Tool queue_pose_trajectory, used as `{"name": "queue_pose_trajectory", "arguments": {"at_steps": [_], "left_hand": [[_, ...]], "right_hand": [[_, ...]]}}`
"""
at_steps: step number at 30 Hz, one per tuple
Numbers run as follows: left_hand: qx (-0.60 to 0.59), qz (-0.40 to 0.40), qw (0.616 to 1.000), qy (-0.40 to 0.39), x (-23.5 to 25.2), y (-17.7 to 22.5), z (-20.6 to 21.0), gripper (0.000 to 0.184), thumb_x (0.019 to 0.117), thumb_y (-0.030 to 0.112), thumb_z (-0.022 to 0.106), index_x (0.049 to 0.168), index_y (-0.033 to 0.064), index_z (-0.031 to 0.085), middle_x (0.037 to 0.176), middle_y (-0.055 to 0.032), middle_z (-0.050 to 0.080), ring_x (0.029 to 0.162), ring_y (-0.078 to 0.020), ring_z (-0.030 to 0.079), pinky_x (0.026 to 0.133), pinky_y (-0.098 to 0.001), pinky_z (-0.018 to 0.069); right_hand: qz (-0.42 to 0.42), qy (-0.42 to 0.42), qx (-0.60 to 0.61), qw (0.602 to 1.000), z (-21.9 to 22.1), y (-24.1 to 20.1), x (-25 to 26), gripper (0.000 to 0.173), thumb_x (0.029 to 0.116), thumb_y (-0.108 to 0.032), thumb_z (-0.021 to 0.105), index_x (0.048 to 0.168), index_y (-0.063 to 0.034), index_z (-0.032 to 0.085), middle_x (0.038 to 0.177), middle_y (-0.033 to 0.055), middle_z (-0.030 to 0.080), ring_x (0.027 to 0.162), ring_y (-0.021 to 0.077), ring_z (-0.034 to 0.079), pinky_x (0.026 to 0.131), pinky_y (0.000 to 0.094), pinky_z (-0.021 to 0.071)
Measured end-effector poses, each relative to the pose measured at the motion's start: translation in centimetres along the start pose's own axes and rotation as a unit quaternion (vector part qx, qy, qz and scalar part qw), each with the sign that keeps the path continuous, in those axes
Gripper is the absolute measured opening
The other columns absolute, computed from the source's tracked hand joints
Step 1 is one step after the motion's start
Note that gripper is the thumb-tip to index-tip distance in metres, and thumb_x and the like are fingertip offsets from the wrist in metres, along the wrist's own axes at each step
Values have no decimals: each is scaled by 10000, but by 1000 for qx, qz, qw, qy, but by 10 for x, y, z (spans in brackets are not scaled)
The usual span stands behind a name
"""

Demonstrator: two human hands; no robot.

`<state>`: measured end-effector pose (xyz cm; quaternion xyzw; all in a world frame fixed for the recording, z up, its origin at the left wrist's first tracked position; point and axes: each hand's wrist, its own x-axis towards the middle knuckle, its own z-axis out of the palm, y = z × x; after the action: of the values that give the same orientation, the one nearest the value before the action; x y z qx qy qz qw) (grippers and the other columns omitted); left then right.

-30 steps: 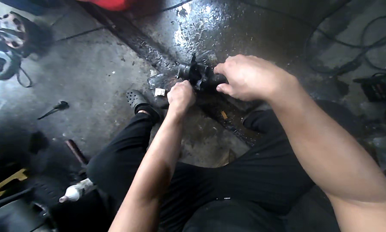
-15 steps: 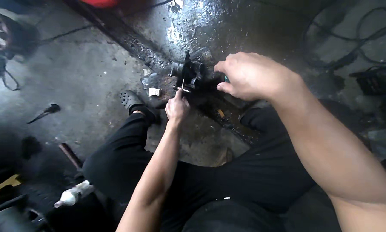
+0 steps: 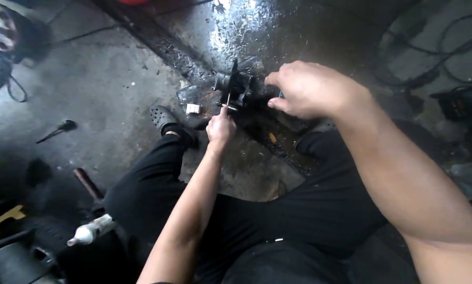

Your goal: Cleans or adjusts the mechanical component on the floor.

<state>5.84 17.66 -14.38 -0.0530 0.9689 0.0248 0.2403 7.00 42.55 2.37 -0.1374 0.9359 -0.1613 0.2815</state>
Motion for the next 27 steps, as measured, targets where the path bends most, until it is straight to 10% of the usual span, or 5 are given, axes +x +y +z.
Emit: {"name": "queue_pose_trajectory", "arguments": {"at_steps": [5, 11, 15, 20, 27], "left_hand": [[132, 41, 989, -61, -15, 40, -49, 367, 914, 179, 664, 1249, 36, 618, 1156, -255, 691, 1081, -467, 683, 800, -680, 542], [206, 62, 971, -100, -18, 70, -88, 281, 881, 221, 741, 1042, -1, 679, 1145, -271, 682, 1065, -492, 669, 766, -717, 524], [155, 53, 984, -67, -16, 51, -63, 296, 907, 202, 698, 1124, 3, 664, 1136, -272, 689, 1053, -483, 682, 779, -707, 537], [37, 33, 999, -1, -7, 3, -1, 471, 1046, 241, 480, 1513, 180, 490, 1093, -262, 712, 1020, -470, 704, 797, -668, 550], [13, 11, 1000, -5, -5, -6, 15, 482, 1089, 300, 428, 1569, 254, 432, 1107, -251, 719, 1046, -461, 703, 849, -655, 544]], "right_hand": [[7, -8, 4, 1000, 1, 2, 3, 464, 1040, -404, 580, 1402, -114, 584, 1197, 150, 674, 1140, 348, 658, 910, 595, 538], [11, 7, 15, 1000, -3, 2, -1, 452, 1031, -403, 596, 1391, -131, 594, 1160, 153, 683, 1105, 358, 670, 885, 609, 542], [9, 13, 23, 1000, -3, 5, -3, 454, 1024, -401, 604, 1392, -134, 596, 1174, 147, 681, 1115, 354, 668, 886, 610, 543], [11, 7, 13, 1000, -3, 7, -4, 453, 1029, -395, 601, 1400, -135, 588, 1175, 147, 678, 1113, 357, 667, 887, 610, 541], [8, 7, 12, 1000, -2, 3, -3, 446, 1028, -399, 604, 1389, -137, 590, 1170, 145, 678, 1113, 354, 666, 882, 606, 541]]}}
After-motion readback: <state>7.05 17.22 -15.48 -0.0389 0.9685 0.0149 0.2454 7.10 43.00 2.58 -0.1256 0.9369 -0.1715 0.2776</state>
